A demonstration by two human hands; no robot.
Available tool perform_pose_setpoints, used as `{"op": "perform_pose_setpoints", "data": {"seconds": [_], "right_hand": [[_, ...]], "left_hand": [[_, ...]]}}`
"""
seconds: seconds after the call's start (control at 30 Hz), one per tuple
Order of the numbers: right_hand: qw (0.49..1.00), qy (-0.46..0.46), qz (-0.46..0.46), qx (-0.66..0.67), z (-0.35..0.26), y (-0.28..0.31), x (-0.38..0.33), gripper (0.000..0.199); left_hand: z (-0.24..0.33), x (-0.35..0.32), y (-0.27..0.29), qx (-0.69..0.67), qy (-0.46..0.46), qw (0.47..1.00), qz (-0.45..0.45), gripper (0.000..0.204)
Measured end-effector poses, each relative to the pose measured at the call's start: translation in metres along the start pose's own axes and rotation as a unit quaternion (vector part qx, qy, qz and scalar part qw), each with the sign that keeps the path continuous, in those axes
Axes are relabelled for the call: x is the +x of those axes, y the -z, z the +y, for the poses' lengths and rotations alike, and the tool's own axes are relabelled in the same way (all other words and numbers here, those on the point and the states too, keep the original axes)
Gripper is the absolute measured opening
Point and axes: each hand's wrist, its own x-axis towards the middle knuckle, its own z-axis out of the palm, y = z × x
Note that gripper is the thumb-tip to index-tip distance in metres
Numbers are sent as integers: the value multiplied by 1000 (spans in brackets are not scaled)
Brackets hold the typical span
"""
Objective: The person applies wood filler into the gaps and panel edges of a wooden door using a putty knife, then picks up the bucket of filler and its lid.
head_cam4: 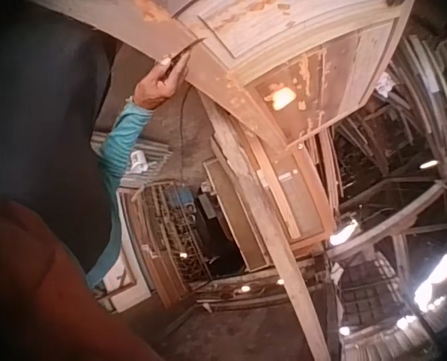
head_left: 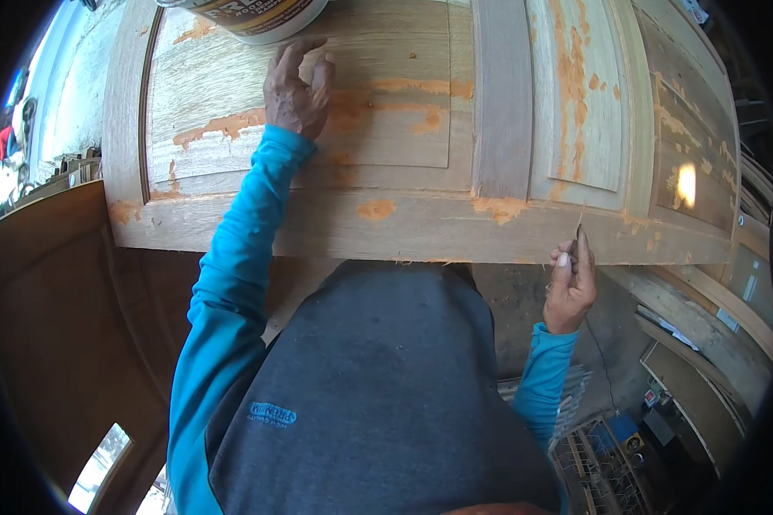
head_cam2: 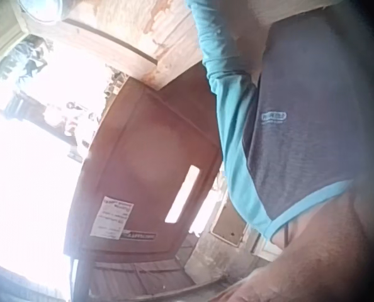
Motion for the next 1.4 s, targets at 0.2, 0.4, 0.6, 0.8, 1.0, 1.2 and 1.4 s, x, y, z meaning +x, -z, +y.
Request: {"op": "perform_pose_setpoints", "data": {"seconds": [0.2,0.4,0.6,0.8,1.0,1.2,1.4], "right_hand": [[988,-43,147,-36,36,-56,-86,47],[972,54,173,-152,48,-88,-80,52],[986,-25,119,-117,68,-92,-120,49],[973,-95,29,-208,151,-79,-224,43],[951,-297,66,56,23,7,-173,40],[965,-255,35,46,-23,28,-138,40],[919,-74,-83,-379,-58,32,-84,33]], "left_hand": [[37,-91,65,-10,-71,995,-64,23],[4,-165,105,24,-97,989,-109,22],[-3,-174,113,6,-97,989,-109,16],[-11,-170,96,-15,-110,992,-60,14],[-6,-178,105,-35,-86,994,-58,15],[-11,-181,108,-30,-74,996,-47,14],[-7,-179,109,-31,-96,994,-39,15]]}}
